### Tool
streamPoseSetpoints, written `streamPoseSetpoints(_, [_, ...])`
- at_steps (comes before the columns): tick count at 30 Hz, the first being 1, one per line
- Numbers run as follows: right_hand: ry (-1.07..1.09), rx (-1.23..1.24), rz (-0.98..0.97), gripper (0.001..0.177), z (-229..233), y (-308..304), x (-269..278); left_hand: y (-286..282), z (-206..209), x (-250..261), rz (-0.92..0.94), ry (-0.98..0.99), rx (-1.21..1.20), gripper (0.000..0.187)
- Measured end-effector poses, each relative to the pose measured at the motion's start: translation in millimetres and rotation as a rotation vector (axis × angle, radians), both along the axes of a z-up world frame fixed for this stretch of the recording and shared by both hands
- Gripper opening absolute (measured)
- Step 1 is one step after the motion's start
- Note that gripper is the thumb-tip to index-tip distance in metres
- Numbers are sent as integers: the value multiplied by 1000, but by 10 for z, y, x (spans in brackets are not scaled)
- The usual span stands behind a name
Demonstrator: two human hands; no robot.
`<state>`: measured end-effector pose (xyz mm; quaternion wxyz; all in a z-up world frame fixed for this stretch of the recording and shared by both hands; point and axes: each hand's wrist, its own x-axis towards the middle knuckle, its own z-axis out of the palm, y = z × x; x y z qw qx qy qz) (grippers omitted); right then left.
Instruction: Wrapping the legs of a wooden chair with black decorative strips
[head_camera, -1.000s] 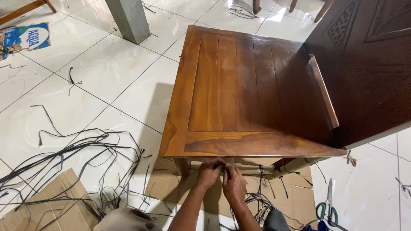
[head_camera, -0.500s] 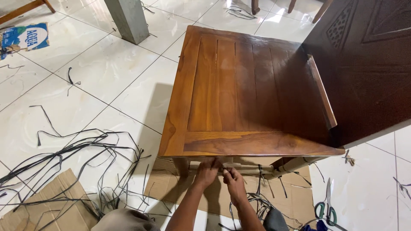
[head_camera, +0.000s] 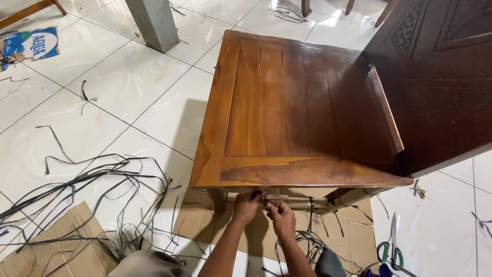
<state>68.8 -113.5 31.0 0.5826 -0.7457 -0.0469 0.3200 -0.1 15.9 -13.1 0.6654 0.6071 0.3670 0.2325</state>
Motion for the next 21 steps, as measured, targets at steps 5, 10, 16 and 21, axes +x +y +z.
streamPoseSetpoints(5, [-145,-157,29,20,-180,-39,-26,61,-670,109,-97,347,977,24])
streamPoseSetpoints(10, [-255,-300,88,25,-241,-21,-54,10,-236,132,1,155,293,24])
streamPoseSetpoints(16, [-352,-315,138,22,-405,-54,-126,72,-832,219,-77,422,1176,26])
streamPoseSetpoints(21, [-293,-352,178,22,-319,-74,-148,-11,-284,182,25,294,474,38])
